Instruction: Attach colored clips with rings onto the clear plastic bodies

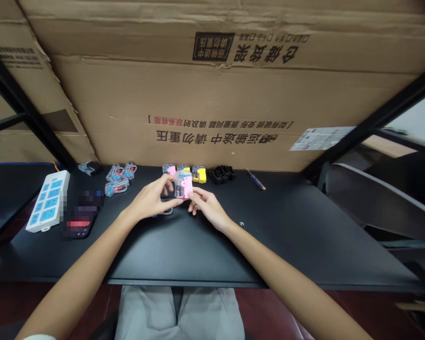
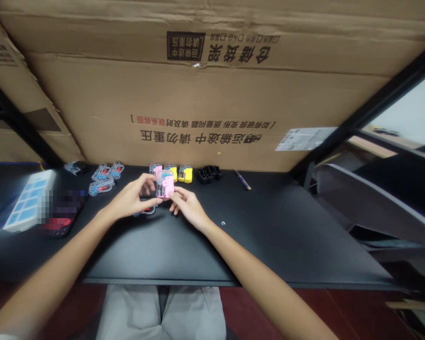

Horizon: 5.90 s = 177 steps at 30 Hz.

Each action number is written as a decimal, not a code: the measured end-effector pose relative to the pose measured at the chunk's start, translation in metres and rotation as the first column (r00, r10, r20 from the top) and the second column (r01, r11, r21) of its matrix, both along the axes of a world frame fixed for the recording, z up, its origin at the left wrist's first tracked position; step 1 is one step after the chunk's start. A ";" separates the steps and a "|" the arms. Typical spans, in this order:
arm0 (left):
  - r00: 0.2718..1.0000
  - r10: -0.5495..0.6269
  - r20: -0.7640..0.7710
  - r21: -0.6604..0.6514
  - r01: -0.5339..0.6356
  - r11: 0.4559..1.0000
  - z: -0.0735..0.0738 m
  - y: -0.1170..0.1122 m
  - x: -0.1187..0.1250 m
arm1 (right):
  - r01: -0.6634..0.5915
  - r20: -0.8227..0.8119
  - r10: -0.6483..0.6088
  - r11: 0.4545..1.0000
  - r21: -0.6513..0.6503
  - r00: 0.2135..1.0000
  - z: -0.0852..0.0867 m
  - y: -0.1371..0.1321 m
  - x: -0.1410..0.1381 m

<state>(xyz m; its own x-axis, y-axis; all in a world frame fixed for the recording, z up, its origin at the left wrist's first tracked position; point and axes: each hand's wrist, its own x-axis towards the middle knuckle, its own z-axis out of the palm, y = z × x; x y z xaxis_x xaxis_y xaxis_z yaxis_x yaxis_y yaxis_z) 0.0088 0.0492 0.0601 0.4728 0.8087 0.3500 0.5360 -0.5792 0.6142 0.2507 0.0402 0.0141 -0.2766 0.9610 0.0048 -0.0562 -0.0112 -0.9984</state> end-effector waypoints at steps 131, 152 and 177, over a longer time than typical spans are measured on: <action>0.941 -0.201 -0.273 -0.052 0.194 0.980 -0.035 -0.003 0.019 | -0.185 0.188 0.181 0.983 0.001 0.965 -0.001 0.011 0.021; 0.945 -0.178 -0.275 -0.030 0.176 0.984 -0.031 -0.008 0.020 | 0.026 0.331 -0.058 0.995 0.098 0.942 -0.001 0.012 0.021; 0.950 -0.229 -0.212 -0.191 0.190 0.963 -0.030 -0.003 0.015 | -0.233 0.732 -0.233 0.850 0.473 0.640 0.000 0.020 0.044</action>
<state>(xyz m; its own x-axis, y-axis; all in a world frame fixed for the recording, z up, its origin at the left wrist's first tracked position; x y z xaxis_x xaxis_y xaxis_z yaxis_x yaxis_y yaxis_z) 0.0240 0.0467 0.0301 0.6893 0.7199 0.0809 0.5518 -0.5941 0.5852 0.2950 0.0606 0.0144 -0.4041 0.8785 0.2547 0.6975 0.4761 -0.5355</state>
